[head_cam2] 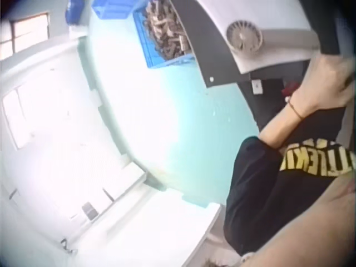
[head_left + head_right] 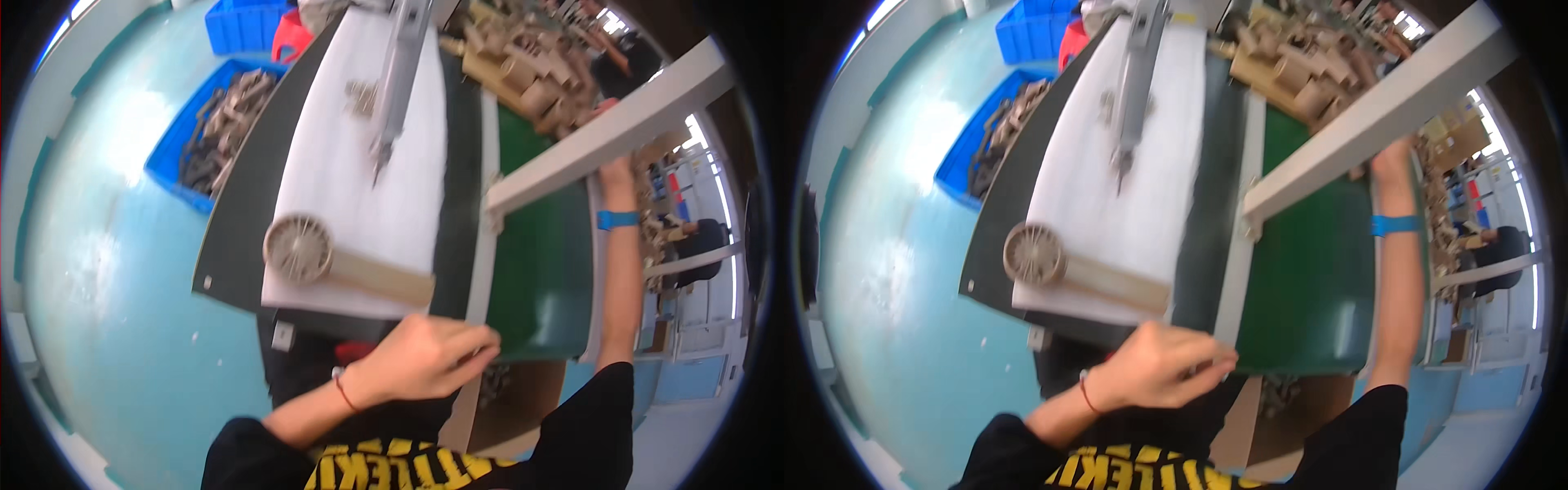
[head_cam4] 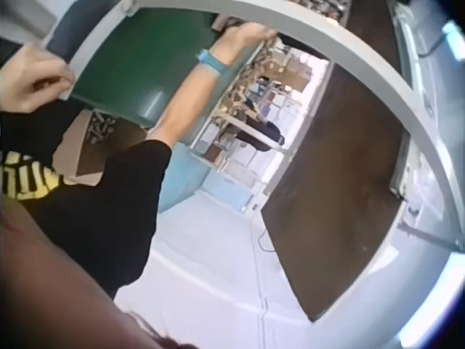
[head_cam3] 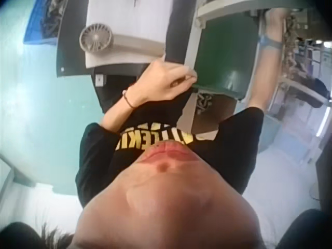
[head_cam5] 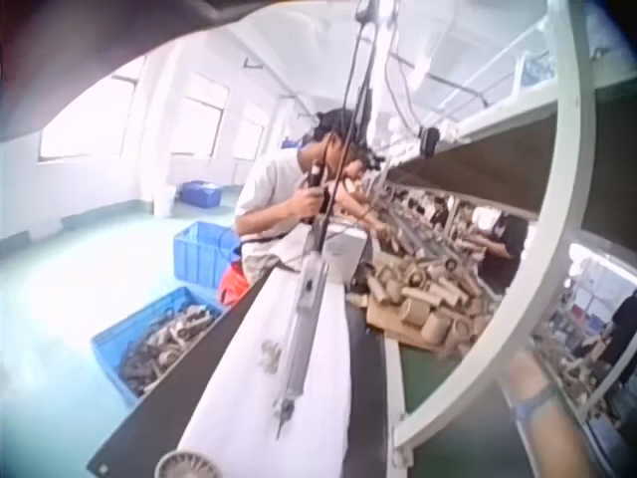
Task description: Assembling handheld fans on an assembly line using an electric screwdriver.
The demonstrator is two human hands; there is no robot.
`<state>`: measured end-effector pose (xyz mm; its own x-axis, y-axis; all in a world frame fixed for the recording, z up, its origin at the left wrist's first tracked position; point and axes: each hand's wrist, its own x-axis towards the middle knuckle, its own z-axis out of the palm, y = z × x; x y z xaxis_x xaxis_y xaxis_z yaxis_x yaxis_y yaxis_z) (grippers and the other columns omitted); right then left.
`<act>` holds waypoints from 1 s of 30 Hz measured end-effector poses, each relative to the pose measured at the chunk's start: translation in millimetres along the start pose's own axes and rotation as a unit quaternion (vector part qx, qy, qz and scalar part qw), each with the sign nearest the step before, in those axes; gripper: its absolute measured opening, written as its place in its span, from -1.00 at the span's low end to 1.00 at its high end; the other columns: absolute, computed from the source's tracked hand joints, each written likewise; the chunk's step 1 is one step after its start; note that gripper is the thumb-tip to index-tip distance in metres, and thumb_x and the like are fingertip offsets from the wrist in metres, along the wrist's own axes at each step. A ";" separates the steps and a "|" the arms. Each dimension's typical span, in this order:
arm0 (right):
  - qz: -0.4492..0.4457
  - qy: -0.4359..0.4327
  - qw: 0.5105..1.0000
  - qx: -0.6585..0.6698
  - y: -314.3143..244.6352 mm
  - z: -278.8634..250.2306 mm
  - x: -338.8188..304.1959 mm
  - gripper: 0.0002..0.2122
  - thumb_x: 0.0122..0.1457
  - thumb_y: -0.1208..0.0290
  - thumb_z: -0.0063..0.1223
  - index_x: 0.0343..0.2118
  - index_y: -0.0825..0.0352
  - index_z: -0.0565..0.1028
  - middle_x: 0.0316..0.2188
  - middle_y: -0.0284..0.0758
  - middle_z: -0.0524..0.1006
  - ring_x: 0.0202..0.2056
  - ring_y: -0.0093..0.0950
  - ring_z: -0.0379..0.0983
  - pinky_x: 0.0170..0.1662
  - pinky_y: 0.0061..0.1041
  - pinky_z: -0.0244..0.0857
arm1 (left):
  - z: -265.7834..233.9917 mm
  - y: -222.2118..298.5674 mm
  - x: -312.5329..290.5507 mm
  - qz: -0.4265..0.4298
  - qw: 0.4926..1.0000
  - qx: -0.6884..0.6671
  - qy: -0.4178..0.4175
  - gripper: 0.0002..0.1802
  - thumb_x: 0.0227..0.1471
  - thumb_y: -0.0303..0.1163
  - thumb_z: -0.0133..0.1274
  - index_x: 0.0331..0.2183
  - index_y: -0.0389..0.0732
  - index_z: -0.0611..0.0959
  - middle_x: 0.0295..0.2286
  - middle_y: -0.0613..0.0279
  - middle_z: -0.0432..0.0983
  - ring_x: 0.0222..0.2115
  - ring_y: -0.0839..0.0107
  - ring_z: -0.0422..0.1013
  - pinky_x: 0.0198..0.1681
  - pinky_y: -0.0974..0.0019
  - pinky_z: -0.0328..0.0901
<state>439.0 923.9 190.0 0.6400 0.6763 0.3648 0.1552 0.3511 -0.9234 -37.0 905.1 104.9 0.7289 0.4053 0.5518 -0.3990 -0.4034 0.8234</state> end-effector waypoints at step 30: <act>0.096 -0.215 0.957 -0.167 -111.3 186.6 -325.7 -0.67 0.02 0.44 0.27 -0.17 0.45 0.48 -0.44 -0.29 0.54 -0.45 -0.61 0.44 -0.39 -0.65 0.29 | -64.2 43.4 -8.5 -0.190 0.956 -0.193 0.115 -0.19 0.00 -0.31 0.22 0.18 -0.29 0.18 -0.04 0.17 0.33 -0.01 0.39 0.27 0.08 0.33 0.18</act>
<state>72.8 785.4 196.3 0.3231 0.9369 0.1333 0.3429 0.0154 -0.9392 -96.2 936.8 144.4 0.7380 0.6498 0.1819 -0.3384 0.1233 0.9329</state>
